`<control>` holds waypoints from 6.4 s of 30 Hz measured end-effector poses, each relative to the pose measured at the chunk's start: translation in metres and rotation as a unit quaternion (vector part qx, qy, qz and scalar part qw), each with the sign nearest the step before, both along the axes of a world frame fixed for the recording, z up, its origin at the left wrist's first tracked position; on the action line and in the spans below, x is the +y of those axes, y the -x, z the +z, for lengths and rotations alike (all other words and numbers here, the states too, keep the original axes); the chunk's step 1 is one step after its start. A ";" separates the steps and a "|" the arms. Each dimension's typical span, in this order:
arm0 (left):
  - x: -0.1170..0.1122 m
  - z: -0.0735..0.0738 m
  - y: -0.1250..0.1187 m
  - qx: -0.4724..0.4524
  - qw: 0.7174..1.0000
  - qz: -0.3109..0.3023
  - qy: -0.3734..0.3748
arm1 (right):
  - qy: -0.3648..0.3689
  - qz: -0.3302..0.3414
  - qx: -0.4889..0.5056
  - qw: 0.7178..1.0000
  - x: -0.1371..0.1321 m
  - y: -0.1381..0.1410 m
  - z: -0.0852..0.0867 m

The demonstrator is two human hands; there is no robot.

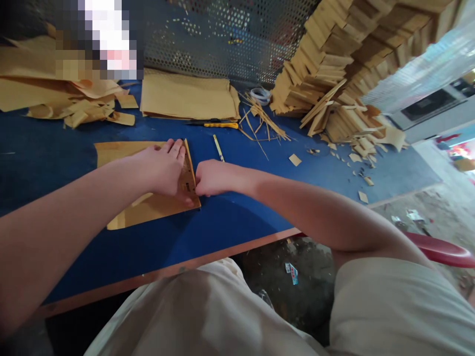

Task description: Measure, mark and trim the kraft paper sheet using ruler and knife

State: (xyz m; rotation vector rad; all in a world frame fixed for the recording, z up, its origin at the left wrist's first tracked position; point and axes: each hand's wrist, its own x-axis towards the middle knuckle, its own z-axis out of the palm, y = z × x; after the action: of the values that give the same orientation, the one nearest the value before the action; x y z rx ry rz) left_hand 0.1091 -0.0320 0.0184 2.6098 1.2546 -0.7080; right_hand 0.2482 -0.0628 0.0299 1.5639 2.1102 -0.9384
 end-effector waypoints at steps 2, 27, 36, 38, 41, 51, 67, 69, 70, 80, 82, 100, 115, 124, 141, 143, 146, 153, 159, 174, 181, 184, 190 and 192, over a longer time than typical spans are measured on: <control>0.001 -0.003 0.001 -0.015 1.000 0.001 -0.007 | -0.017 0.040 -0.001 0.999 -0.016 0.000 0.003; -0.003 0.004 0.050 -0.086 0.992 -0.048 -0.080 | -0.516 0.183 0.160 0.821 -0.158 0.009 -0.068; 0.041 -0.020 0.074 -0.247 0.961 0.004 -0.127 | -0.535 0.221 0.233 0.782 -0.183 -0.009 -0.051; 0.045 -0.023 0.078 -0.267 0.956 0.007 -0.120 | -0.559 0.223 0.208 0.771 -0.190 -0.020 -0.042; 0.047 -0.025 0.079 -0.278 0.954 0.008 -0.114 | -0.652 0.120 0.194 0.723 -0.184 -0.035 -0.030; 0.028 -0.026 0.067 -0.253 0.950 -0.127 -0.129 | -0.623 0.053 0.147 0.767 -0.093 -0.019 -0.053; 0.021 -0.021 0.064 -0.217 0.957 -0.128 -0.145 | -0.602 0.124 0.078 0.785 -0.094 0.008 -0.058; 0.021 -0.021 0.064 -0.236 0.953 -0.120 -0.147 | -0.632 0.106 0.097 0.761 -0.093 0.002 -0.052; 0.021 -0.021 0.065 -0.246 0.951 -0.113 -0.149 | -0.645 0.091 0.108 0.751 -0.093 -0.002 -0.050; 0.028 -0.031 0.062 -0.216 0.946 -0.183 -0.158 | -0.589 -0.018 0.195 0.784 -0.107 -0.008 -0.063; 0.030 -0.035 0.061 -0.222 0.942 -0.197 -0.158 | -0.570 -0.001 0.205 0.796 -0.107 -0.005 -0.066; 0.033 -0.039 0.059 -0.245 0.944 -0.183 -0.121 | -0.532 -0.006 0.230 0.815 -0.099 -0.001 -0.070; 0.020 -0.024 0.056 -0.233 0.963 -0.091 -0.104 | -0.522 0.098 0.174 0.829 -0.097 0.010 -0.067; 0.018 -0.026 0.056 -0.221 0.962 -0.105 -0.118 | -0.515 0.108 0.179 0.831 -0.098 0.008 -0.070; 0.018 -0.027 0.055 -0.229 0.961 -0.106 -0.108 | -0.437 0.063 0.267 0.857 -0.095 -0.010 -0.055; 0.017 -0.028 0.055 -0.228 0.962 -0.106 -0.107 | -0.418 0.045 0.280 0.863 -0.085 -0.019 -0.045; 0.016 -0.026 0.054 -0.214 0.966 -0.100 -0.106 | -0.429 0.020 0.260 0.865 -0.057 -0.038 -0.030; 0.013 -0.023 0.051 -0.188 0.974 -0.087 -0.095 | -0.448 -0.030 0.091 0.889 0.050 -0.086 -0.033; 0.010 -0.023 0.053 -0.197 0.972 -0.092 -0.087 | -0.426 0.005 -0.031 0.904 0.109 -0.104 -0.054; 0.007 -0.024 0.050 -0.206 0.970 -0.094 -0.092 | -0.433 0.104 -0.116 0.888 0.113 -0.099 -0.044; 0.008 -0.028 0.048 -0.210 0.971 -0.092 -0.072 | -0.503 -0.076 -0.028 0.861 0.096 -0.084 -0.029; 0.009 -0.028 0.048 -0.196 0.975 -0.081 -0.066 | -0.444 -0.130 0.086 0.882 0.087 -0.067 -0.021; 0.008 -0.023 0.047 -0.194 0.976 -0.075 -0.065 | -0.259 -0.158 0.238 0.923 0.063 -0.035 -0.021; 0.008 -0.022 0.047 -0.197 0.976 -0.073 -0.056 | -0.203 -0.179 0.271 0.924 0.060 -0.030 -0.024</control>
State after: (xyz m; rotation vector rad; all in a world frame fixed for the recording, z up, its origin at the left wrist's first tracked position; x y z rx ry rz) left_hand 0.0618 -0.0244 -0.0033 2.7683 1.0171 -0.1225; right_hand 0.2787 -0.0033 0.0055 2.1493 2.5685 -1.2261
